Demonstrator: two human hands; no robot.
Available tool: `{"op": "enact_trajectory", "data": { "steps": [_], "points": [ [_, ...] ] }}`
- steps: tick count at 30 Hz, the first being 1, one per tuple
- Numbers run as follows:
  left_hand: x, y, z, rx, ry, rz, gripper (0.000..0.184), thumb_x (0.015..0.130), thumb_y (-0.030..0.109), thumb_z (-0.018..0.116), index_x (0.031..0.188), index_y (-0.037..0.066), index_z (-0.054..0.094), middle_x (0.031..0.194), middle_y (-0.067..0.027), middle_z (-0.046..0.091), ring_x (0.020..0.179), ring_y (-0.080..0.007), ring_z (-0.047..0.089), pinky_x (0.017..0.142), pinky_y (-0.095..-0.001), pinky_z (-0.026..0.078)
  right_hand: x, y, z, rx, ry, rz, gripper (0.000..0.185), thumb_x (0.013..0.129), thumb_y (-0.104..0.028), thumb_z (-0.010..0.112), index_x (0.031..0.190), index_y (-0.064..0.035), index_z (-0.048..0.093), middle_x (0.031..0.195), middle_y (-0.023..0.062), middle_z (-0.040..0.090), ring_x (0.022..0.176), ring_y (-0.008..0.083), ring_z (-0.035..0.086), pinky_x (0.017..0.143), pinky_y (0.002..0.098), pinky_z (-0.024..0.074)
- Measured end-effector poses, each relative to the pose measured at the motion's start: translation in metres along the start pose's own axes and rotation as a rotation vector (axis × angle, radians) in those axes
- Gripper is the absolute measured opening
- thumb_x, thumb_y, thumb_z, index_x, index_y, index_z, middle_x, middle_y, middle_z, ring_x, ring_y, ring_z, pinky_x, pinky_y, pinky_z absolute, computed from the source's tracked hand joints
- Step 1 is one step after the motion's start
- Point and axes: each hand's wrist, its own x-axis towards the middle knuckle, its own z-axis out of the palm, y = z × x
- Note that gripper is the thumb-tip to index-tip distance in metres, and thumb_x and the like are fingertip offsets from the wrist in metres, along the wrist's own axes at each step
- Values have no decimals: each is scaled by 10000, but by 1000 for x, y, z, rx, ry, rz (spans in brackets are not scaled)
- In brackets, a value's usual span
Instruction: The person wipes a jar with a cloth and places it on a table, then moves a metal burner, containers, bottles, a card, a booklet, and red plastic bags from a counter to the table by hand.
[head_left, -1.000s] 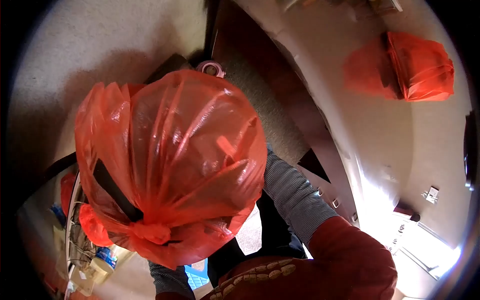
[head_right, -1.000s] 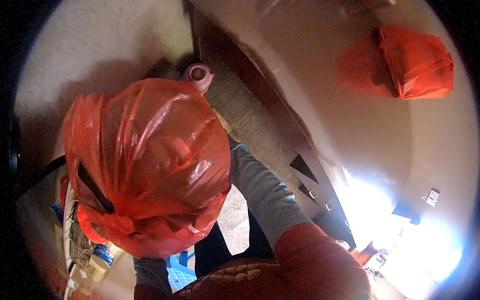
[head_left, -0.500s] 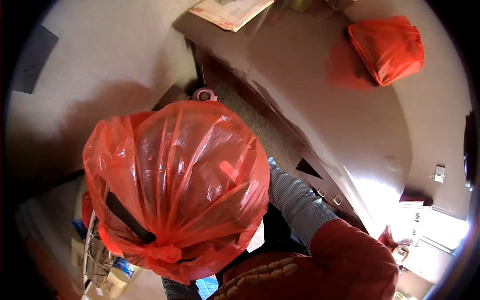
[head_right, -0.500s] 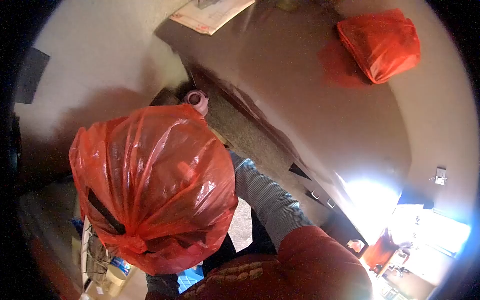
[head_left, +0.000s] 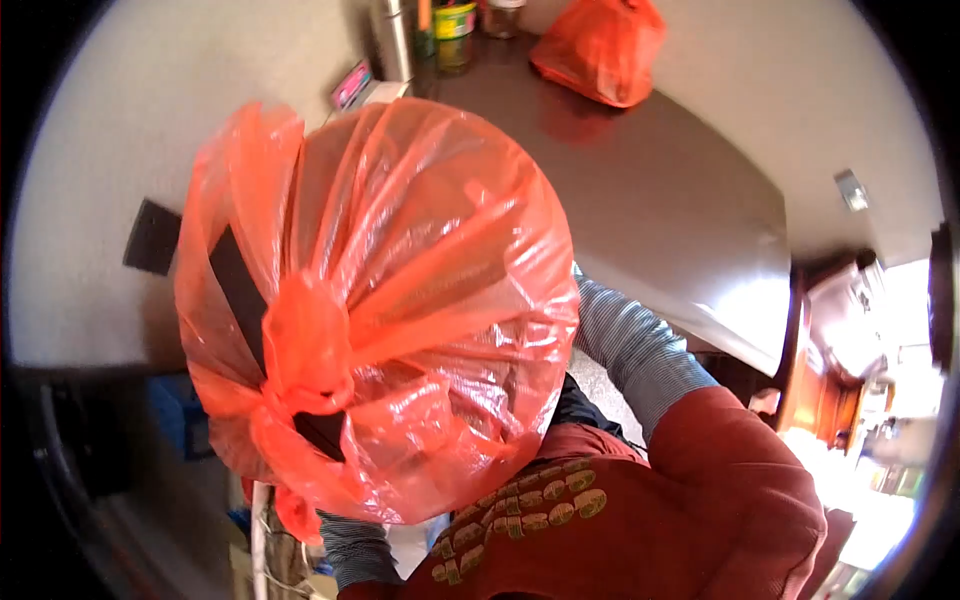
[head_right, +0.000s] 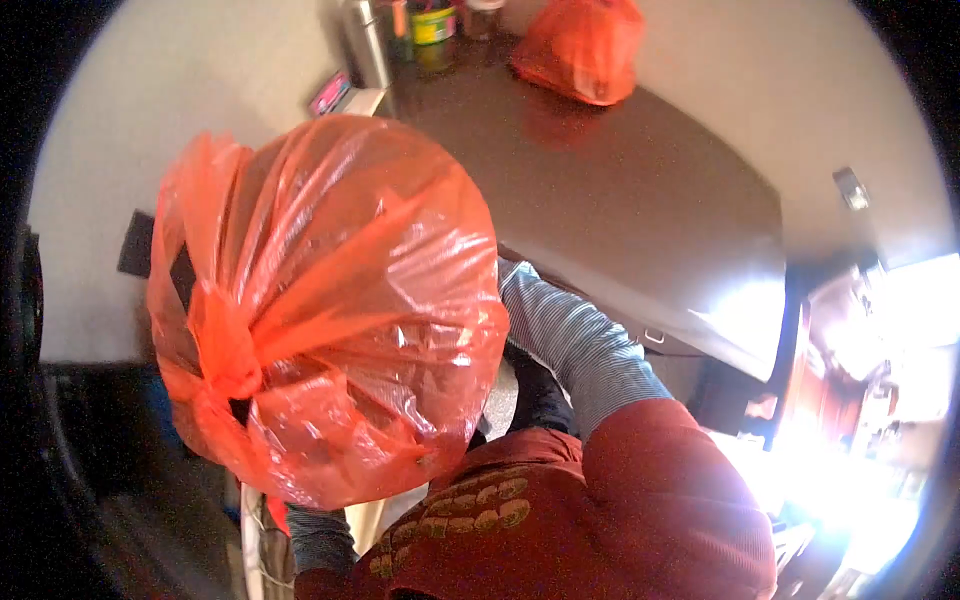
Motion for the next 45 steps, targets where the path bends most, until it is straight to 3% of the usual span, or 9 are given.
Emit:
{"op": "enact_trajectory", "data": {
  "steps": [5, 11, 26, 29, 37, 45],
  "points": [
    [24, 15, 85, 32, -215, 7, 437, 914, 353, 392, 1235, 59, 420, 1185, -48, 506, 1016, -181, 510, 833, -319, 456, -34, -78, -53, 60, 111, -176, 472, 882, -375, 486, 1249, -92, 400, 1205, 84, 469, 1082, 232, 470, 902, 396, 418],
    [43, -34, 200, 49, -394, -72, 435, 914, 350, 393, 1234, 57, 421, 1184, -47, 507, 1014, -181, 511, 833, -316, 457, -58, -154, -140, 110, 254, -319, 474, 882, -373, 486, 1253, -91, 396, 1211, 84, 464, 1087, 231, 466, 905, 395, 416],
    [51, -321, 524, 10, -776, -541, 430, 916, 341, 393, 1232, 51, 423, 1183, -47, 507, 1011, -181, 514, 831, -309, 458, -65, -310, -353, 155, 501, -480, 481, 883, -367, 488, 1263, -91, 386, 1228, 83, 452, 1100, 229, 456, 913, 393, 411],
    [57, -347, 546, -1, -797, -574, 429, 916, 339, 393, 1231, 50, 423, 1182, -47, 507, 1010, -181, 515, 831, -307, 458, -63, -320, -372, 159, 532, -505, 482, 883, -366, 488, 1265, -90, 384, 1231, 82, 450, 1103, 228, 454, 914, 392, 410],
    [145, -323, 508, -22, -800, -645, 426, 917, 335, 394, 1230, 47, 424, 1182, -47, 508, 1008, -181, 516, 830, -303, 459, -6, -297, -318, 156, 592, -539, 486, 883, -362, 489, 1270, -90, 378, 1239, 82, 443, 1109, 227, 449, 918, 391, 407],
    [123, -403, 583, -32, -817, -673, 423, 917, 330, 394, 1229, 45, 424, 1181, -47, 508, 1006, -181, 518, 830, -299, 459, -10, -383, -392, 135, 595, -597, 490, 883, -359, 489, 1275, -90, 373, 1248, 81, 437, 1116, 225, 444, 922, 390, 404]
  ]
}}
